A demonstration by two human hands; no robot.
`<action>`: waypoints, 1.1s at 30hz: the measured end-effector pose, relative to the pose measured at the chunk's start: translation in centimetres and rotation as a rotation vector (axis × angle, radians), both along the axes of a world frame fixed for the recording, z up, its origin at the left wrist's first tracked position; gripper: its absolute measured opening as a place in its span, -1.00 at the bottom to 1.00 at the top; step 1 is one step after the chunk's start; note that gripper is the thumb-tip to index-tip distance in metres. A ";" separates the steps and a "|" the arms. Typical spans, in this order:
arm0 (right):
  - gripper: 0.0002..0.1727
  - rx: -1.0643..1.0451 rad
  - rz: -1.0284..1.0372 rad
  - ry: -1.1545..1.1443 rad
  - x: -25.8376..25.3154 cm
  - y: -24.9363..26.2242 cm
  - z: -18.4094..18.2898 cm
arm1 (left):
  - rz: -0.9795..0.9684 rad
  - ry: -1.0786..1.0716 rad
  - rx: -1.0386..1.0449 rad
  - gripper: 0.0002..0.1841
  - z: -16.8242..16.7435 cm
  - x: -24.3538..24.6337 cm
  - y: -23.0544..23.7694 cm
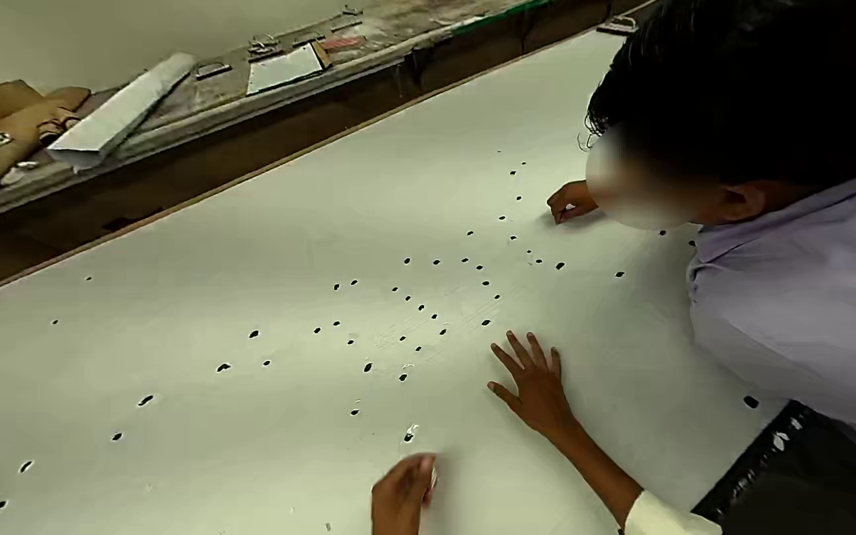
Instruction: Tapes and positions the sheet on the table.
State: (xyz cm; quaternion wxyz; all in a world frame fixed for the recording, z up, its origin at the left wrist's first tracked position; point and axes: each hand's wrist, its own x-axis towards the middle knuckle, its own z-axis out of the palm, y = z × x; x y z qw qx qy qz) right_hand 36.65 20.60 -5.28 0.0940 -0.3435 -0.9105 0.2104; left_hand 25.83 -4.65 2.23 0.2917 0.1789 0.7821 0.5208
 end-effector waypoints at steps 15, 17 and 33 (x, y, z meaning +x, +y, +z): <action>-0.29 0.037 -0.008 -0.054 3.5 -0.7 -2.4 | -0.349 0.452 -0.743 -0.43 -2.0 -6.2 24.3; -0.29 0.064 -0.004 -0.030 3.6 -0.6 -2.4 | -0.348 0.412 -0.730 -0.47 -1.8 -5.2 19.8; -0.23 0.018 0.242 0.198 7.8 -6.9 -3.5 | 0.951 0.488 -0.338 0.02 -0.8 1.1 -38.6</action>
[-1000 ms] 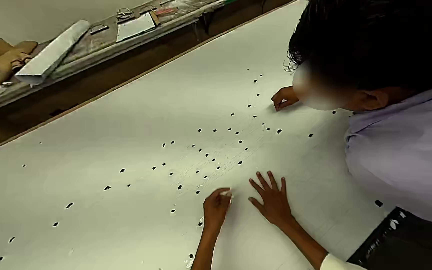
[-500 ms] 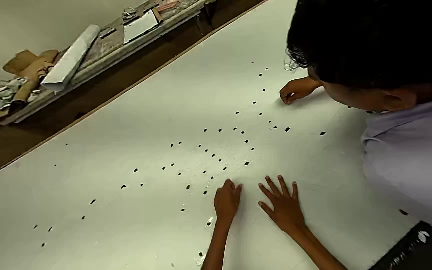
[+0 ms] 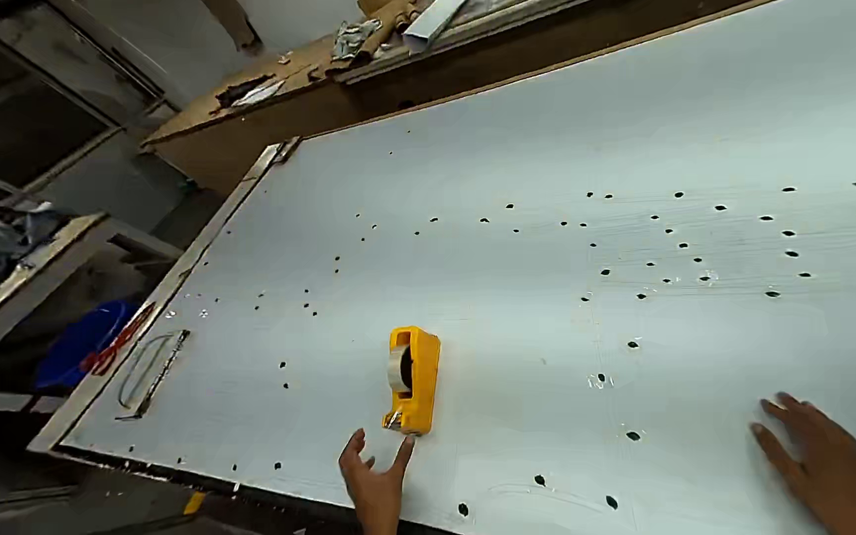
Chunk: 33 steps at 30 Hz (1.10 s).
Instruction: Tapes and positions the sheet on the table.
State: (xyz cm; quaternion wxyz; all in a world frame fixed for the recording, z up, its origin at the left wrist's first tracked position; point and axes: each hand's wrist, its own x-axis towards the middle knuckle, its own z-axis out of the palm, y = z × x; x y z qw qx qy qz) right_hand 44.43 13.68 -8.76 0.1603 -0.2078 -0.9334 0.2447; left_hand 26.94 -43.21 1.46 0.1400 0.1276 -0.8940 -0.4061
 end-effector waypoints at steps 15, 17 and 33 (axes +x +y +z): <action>-0.68 -0.256 -0.425 0.229 11.4 -0.4 9.5 | -0.449 0.009 0.392 -0.46 1.4 4.4 17.2; -0.72 -0.283 -0.415 0.233 11.9 0.9 8.9 | -0.544 -0.003 0.362 -0.43 1.0 5.8 23.0; -0.52 -0.458 0.068 0.240 5.3 4.5 6.5 | -0.843 -0.513 0.400 -0.55 0.5 13.1 49.0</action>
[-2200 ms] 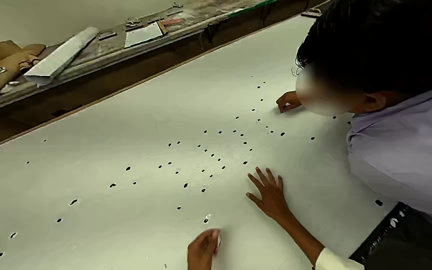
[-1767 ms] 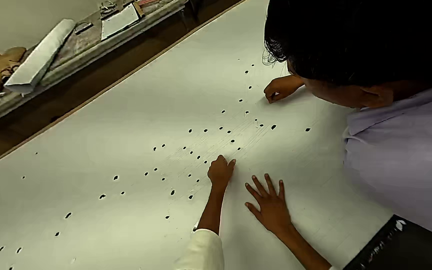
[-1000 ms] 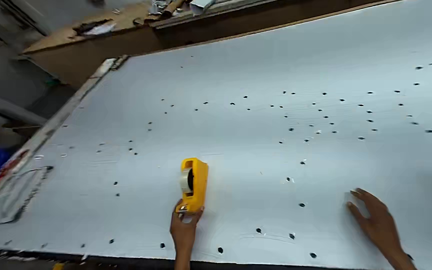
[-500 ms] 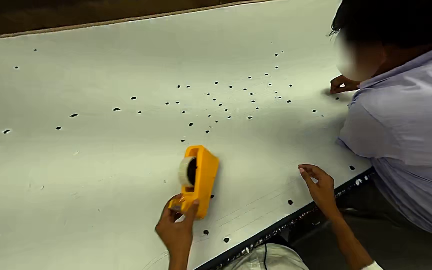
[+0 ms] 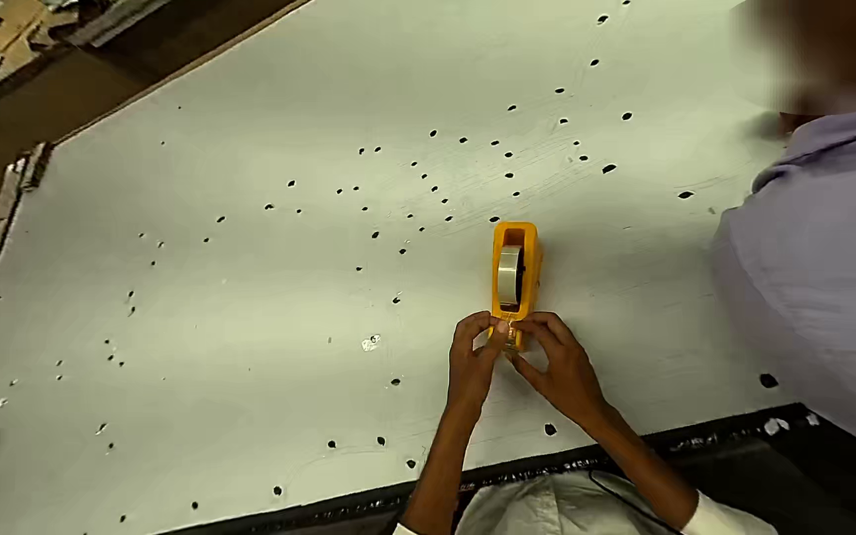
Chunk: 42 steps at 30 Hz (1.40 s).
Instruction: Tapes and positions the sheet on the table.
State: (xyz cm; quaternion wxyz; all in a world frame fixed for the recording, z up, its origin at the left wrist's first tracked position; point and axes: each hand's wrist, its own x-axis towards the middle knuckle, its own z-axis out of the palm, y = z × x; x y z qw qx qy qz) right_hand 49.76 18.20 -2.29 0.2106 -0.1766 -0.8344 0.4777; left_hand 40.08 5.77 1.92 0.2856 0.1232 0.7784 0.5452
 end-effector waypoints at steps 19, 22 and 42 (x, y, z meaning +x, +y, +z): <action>-0.62 -0.269 0.134 -0.071 -0.4 2.4 0.8 | 0.346 -0.434 0.215 -0.85 0.0 3.2 -1.3; -0.64 -0.311 0.092 -0.049 -0.7 1.8 1.1 | 0.343 -0.686 0.300 -0.85 -0.1 2.9 -0.6; -0.79 -0.261 -0.059 -0.113 -1.3 0.0 2.8 | 0.202 -0.239 0.212 -0.78 -0.6 2.1 -2.0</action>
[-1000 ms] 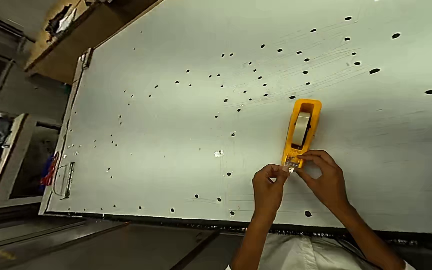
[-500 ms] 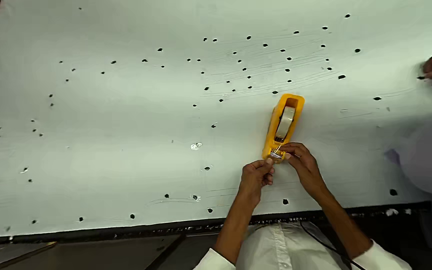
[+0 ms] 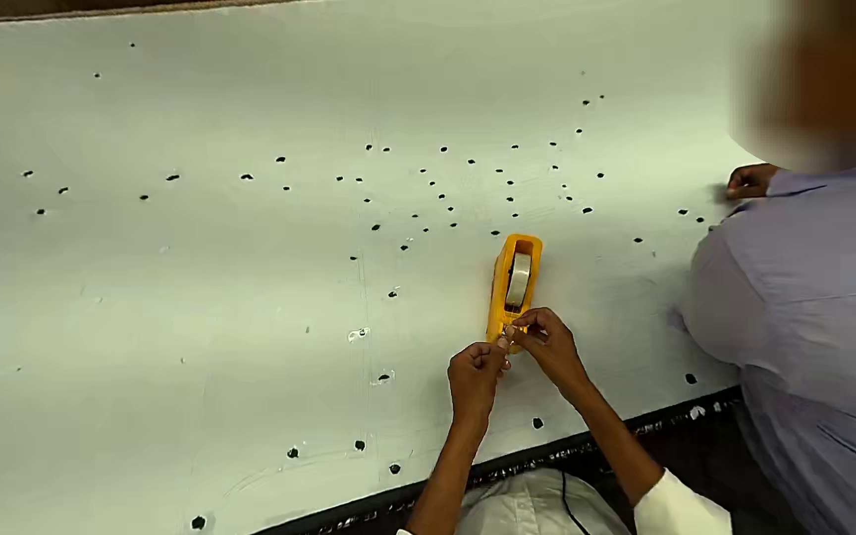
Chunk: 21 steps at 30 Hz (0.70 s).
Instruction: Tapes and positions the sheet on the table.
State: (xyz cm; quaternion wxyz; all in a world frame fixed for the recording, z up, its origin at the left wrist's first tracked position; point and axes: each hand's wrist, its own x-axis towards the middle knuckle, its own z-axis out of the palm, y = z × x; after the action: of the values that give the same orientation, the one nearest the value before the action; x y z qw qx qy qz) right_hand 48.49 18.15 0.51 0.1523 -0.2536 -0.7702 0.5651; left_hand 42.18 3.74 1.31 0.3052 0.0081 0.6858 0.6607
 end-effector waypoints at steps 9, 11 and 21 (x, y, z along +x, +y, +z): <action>-0.59 -0.080 0.011 -0.107 -0.8 0.8 -0.2 | 0.108 -0.673 0.188 -0.82 -0.9 1.2 1.3; -0.58 -0.065 0.020 -0.114 -0.5 0.7 -0.1 | 0.044 -0.652 0.139 -0.80 -1.5 3.4 0.1; -0.55 0.142 -0.032 -0.049 3.3 2.6 -2.6 | -0.419 0.078 -0.204 -0.82 -2.4 5.4 -2.8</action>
State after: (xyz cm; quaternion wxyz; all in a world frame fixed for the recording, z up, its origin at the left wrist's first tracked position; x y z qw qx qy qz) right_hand 51.81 20.74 -2.06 0.1600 -0.2684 -0.8076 0.5001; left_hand 47.53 0.98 -1.12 0.4082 0.1450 0.7437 0.5092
